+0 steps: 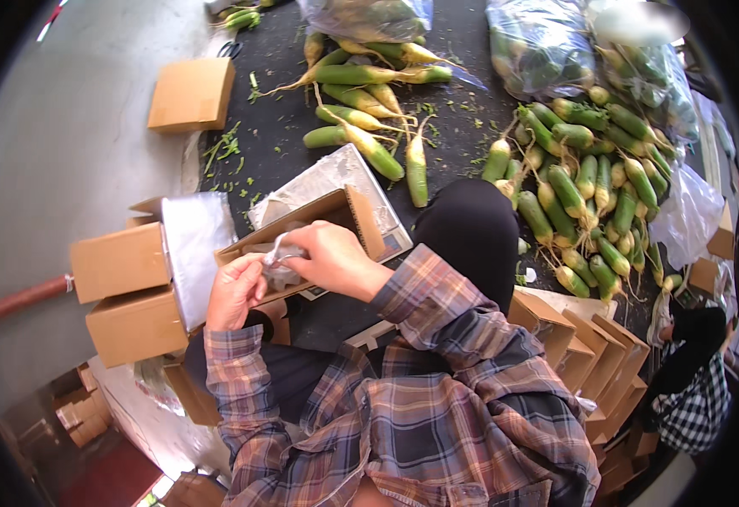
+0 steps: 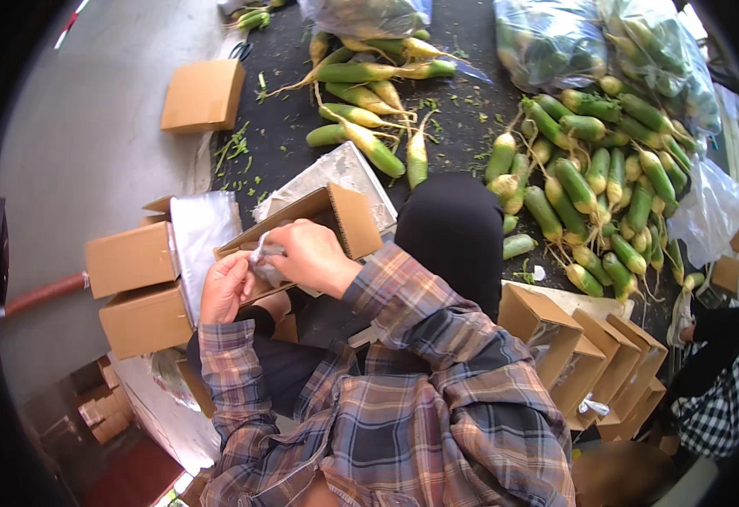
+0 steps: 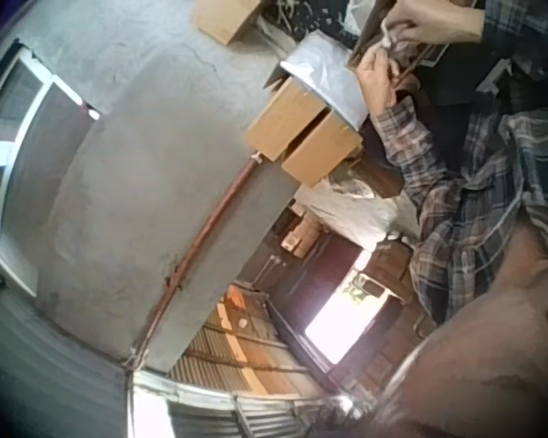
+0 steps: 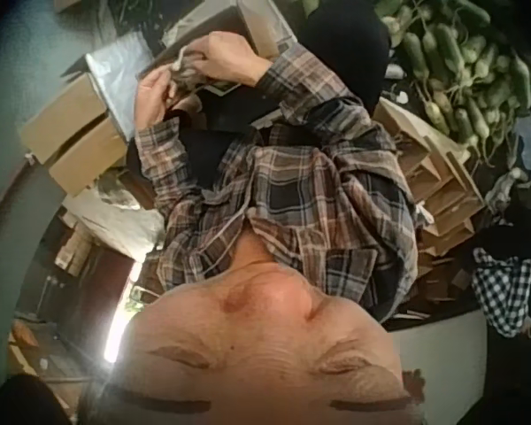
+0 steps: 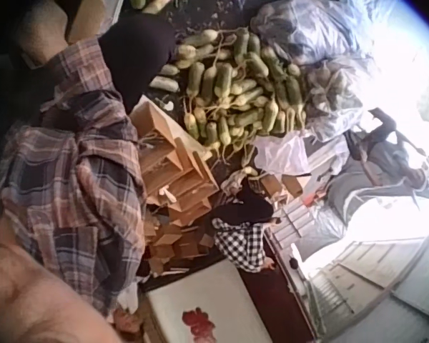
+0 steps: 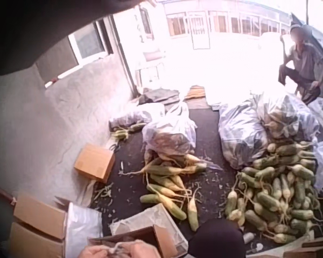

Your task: Packing radishes into cardboard boxes with plastic liners and weighing them on a scale.

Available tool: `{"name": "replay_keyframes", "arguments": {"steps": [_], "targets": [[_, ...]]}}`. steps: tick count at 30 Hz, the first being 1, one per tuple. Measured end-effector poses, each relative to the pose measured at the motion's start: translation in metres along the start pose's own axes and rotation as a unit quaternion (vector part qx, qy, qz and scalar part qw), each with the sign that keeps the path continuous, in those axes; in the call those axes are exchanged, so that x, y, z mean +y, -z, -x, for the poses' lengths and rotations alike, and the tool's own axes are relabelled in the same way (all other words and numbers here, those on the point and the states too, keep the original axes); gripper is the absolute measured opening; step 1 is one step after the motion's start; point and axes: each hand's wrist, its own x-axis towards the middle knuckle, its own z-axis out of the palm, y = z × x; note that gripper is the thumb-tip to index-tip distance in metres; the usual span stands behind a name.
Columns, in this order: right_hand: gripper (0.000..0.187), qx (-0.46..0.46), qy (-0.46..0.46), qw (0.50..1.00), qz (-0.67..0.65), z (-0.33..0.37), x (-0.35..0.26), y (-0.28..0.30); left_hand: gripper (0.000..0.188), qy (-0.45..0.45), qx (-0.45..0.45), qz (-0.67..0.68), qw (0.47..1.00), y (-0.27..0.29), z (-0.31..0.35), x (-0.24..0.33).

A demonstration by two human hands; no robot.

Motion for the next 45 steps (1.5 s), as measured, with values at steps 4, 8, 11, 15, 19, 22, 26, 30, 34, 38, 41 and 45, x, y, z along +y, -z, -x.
{"name": "replay_keyframes", "arguments": {"steps": [4, 8, 11, 15, 19, 22, 26, 30, 34, 38, 41, 45], "targets": [[0.008, -0.144, -0.007, 0.973, 0.181, 0.005, 0.008, -0.004, 0.024, 0.037, 0.057, -0.101, 0.993, 0.011, -0.025, -0.025], [0.009, -0.178, 0.11, 0.976, 0.062, 0.021, 0.004, 0.013, 0.026, 0.111, 0.143, -0.298, 0.937, 0.026, -0.067, -0.064], [0.009, -0.198, 0.094, 0.971, 0.095, 0.025, -0.005, 0.03, 0.027, 0.107, 0.128, -0.411, 0.896, 0.035, -0.081, -0.085], [0.017, 0.01, 0.085, 0.985, 0.147, 0.017, -0.01, 0.023, 0.025, -0.017, 0.149, -0.468, 0.871, 0.046, -0.079, -0.089], [0.017, -0.073, 0.135, 0.946, 0.285, 0.029, -0.004, -0.015, 0.025, -0.002, 0.192, -0.344, 0.919, 0.03, -0.041, -0.039], [0.009, -0.134, 0.107, 0.905, 0.389, 0.041, 0.01, -0.066, 0.026, -0.083, 0.275, -0.285, 0.915, 0.024, -0.011, -0.007], [0.008, -0.161, 0.076, 0.918, 0.353, 0.028, 0.037, -0.096, 0.028, -0.161, 0.36, -0.235, 0.888, 0.061, -0.01, -0.007], [0.005, -0.036, 0.09, 0.959, 0.266, -0.001, 0.018, -0.066, 0.031, -0.302, 0.464, -0.123, 0.823, 0.061, 0.005, 0.012], [0.007, -0.083, 0.039, 0.973, 0.214, -0.031, -0.035, -0.008, 0.031, -0.411, 0.491, -0.01, 0.768, 0.11, 0.026, 0.02], [0.01, -0.022, 0.113, 0.958, 0.264, -0.041, -0.098, 0.061, 0.032, -0.372, 0.456, 0.084, 0.804, 0.129, 0.02, 0.012], [0.011, 0.03, 0.119, 0.951, 0.284, -0.032, -0.134, 0.119, 0.03, -0.35, 0.402, 0.089, 0.841, 0.12, 0.007, 0.011], [0.013, 0.06, 0.052, 0.92, 0.383, 0.002, -0.158, 0.187, 0.025, -0.326, 0.384, 0.059, 0.862, 0.12, -0.005, 0.009]]}}
